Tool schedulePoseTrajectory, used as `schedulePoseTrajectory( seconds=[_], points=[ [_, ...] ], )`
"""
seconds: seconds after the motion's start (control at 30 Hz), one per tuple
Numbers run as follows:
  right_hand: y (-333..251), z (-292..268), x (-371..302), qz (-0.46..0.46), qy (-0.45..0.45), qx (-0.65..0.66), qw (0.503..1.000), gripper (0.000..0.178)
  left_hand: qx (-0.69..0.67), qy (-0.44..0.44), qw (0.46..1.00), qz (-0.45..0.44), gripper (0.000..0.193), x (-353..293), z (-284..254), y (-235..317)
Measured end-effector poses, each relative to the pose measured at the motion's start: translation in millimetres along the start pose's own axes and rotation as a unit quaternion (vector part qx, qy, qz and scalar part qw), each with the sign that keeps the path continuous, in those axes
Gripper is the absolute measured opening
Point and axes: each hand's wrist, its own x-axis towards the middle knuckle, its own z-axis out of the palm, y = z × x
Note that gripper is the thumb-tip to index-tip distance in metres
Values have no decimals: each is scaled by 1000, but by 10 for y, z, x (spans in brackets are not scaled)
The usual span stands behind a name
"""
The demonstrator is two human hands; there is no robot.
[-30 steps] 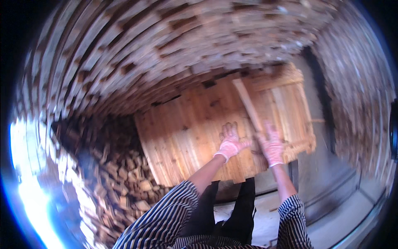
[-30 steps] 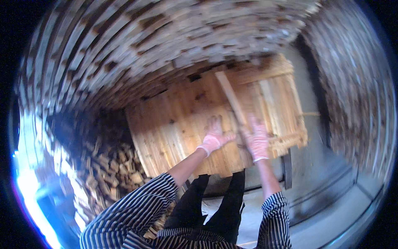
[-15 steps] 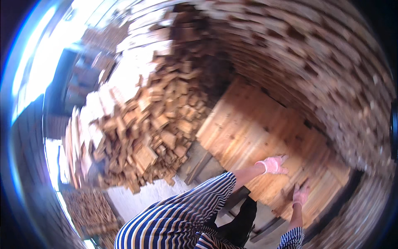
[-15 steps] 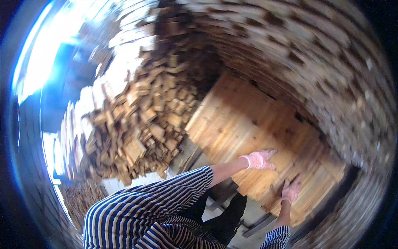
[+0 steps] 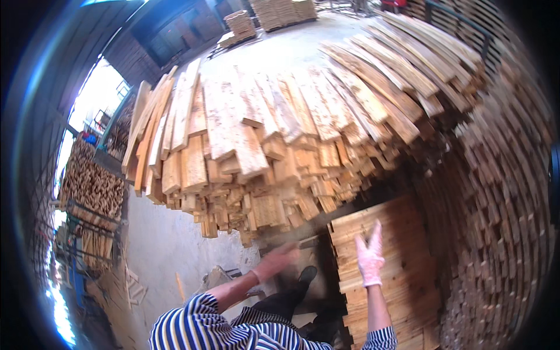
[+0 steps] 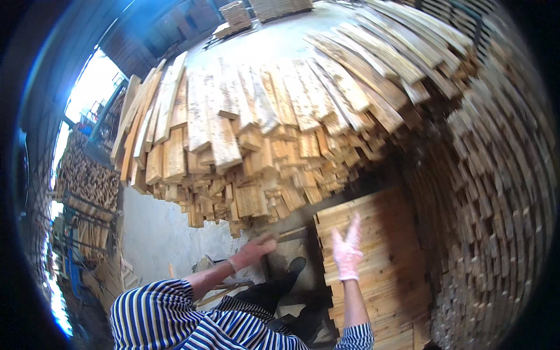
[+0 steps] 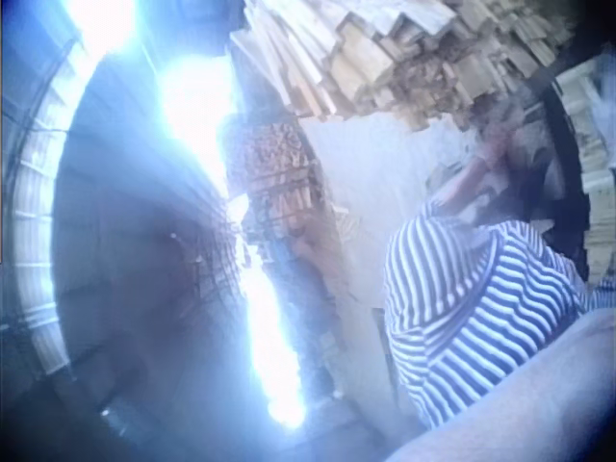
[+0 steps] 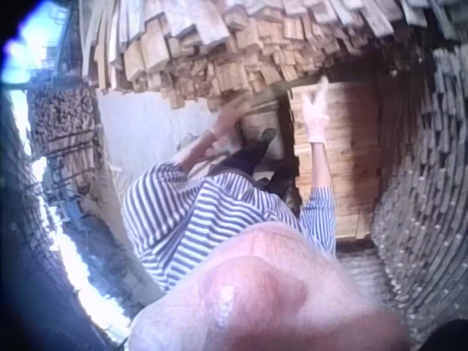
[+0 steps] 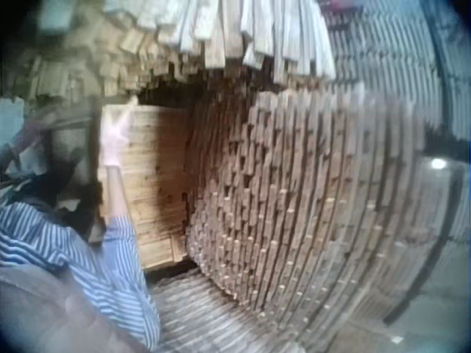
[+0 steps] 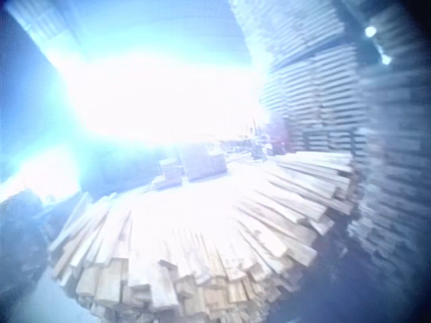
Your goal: The person repeatedly picks up wooden planks from a large pile and stacks them onto a growing stack. The person wears pink gloves and handles the planks by hand, arranging them in layers.
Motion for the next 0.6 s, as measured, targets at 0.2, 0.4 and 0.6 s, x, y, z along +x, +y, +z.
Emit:
schedulePoseTrajectory(
  seconds=[0.2,0.4,0.6],
  points=[
    [-2677,987,1134,-192,-113,48,974,99,-445,192,858,171,62,-370,-1177,999],
    [-3801,1951,2008,-216,-128,-294,922,101,-385,326,833,227,47,-252,-1426,1725],
    [-3708,1817,3169,-184,-273,-167,929,44,-527,258,803,103,44,21,-1785,2127]
  ],
)
